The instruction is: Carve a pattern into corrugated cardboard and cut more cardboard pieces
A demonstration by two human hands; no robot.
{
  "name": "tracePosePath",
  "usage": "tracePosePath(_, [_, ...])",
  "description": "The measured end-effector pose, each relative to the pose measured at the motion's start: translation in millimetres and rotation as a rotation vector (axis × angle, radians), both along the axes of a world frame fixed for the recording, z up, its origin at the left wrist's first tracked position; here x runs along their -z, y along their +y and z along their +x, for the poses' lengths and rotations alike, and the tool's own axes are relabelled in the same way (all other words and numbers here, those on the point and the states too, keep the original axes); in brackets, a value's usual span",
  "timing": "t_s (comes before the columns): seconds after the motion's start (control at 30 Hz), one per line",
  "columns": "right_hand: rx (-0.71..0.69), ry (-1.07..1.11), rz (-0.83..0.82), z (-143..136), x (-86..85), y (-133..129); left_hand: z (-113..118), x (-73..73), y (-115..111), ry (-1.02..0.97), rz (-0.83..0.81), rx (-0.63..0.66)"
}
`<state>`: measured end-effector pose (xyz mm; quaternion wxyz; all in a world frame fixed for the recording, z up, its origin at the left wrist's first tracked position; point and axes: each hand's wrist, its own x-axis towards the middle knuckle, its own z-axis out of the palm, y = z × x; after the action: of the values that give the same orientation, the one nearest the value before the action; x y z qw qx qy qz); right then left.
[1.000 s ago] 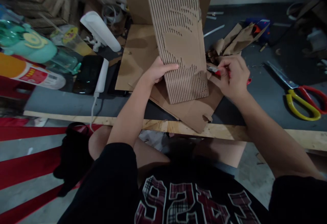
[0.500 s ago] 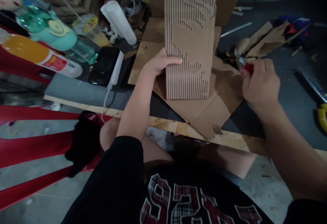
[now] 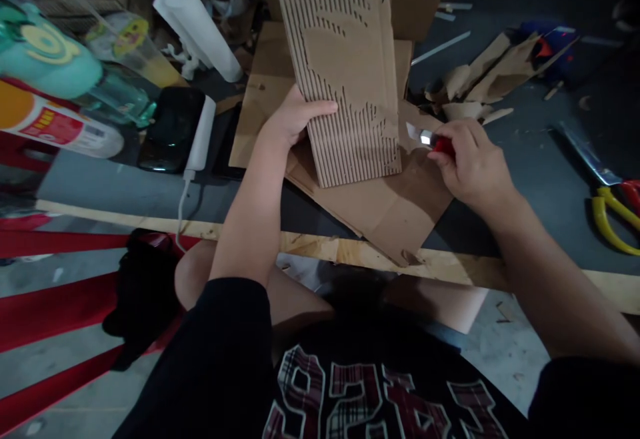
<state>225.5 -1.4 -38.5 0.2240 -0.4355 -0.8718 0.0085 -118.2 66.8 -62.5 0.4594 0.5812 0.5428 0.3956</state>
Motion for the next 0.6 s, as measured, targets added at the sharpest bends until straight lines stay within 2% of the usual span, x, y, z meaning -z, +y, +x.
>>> tracePosePath(0.13, [-0.004,-0.061,-0.033,-1.6,-5.7,-4.2,-3.3,3.2,2.3,-0.006,0.011,0.035])
tracePosePath(0.33, [0.083,-0.034,-0.053,-5.3,-6.6,-10.8,-3.0,3.5,-0.9,-0.017,0.027,0.004])
tracePosePath(0.47, [0.124,-0.041,-0.072,-3.1,-6.3,-9.8,-3.1,-0.5,-5.6,-0.065,0.016,0.023])
tracePosePath(0.6, [0.145,-0.04,-0.091,-2.0,-5.3,-7.9,0.0,-5.5,-7.4,-0.057,0.003,-0.02])
